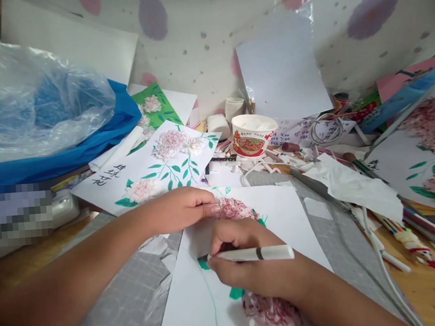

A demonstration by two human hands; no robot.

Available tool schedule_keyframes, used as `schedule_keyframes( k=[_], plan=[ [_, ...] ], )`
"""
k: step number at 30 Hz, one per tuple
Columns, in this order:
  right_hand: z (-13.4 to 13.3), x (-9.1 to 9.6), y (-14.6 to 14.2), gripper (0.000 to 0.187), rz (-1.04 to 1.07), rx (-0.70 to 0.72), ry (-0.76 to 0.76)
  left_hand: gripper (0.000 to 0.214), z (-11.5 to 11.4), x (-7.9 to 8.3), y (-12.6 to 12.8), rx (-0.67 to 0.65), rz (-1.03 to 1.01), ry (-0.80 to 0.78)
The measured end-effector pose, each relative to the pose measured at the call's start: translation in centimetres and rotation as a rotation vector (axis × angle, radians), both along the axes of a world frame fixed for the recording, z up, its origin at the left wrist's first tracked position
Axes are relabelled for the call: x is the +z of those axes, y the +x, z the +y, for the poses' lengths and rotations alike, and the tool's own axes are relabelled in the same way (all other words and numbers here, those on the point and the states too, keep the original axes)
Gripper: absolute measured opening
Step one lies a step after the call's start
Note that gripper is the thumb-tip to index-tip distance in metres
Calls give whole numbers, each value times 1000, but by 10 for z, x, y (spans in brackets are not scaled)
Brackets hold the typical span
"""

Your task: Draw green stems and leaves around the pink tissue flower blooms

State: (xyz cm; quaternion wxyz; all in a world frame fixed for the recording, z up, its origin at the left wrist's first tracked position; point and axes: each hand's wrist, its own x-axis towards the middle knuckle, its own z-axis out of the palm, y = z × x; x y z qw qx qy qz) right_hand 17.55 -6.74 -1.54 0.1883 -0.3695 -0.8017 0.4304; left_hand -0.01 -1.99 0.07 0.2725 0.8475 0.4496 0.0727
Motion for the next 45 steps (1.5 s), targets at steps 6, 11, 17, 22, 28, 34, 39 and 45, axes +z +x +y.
schedule_keyframes(
  k=[6,11,17,22,28,34,39,45],
  plan=[
    [0,3,-1,11,16,-10,7,30,1,-1,1,8,14,9],
    [1,2,-1,12,25,6,32,29,2,-3,1,6,0,6],
    [2,2,0,13,29,21,81,28,2,-1,2,15,-9,-14],
    [2,4,1,14,46,30,41,30,3,-1,2,11,-20,-19],
    [3,7,0,15,44,25,32,31,3,0,3,7,-5,-25],
    [2,10,0,15,39,11,9,30,2,1,3,14,-1,-39],
    [3,9,3,16,35,6,30,29,2,1,3,25,-1,-55],
    [3,4,4,11,144,-26,-39,29,2,0,4,39,2,-59]
  ],
)
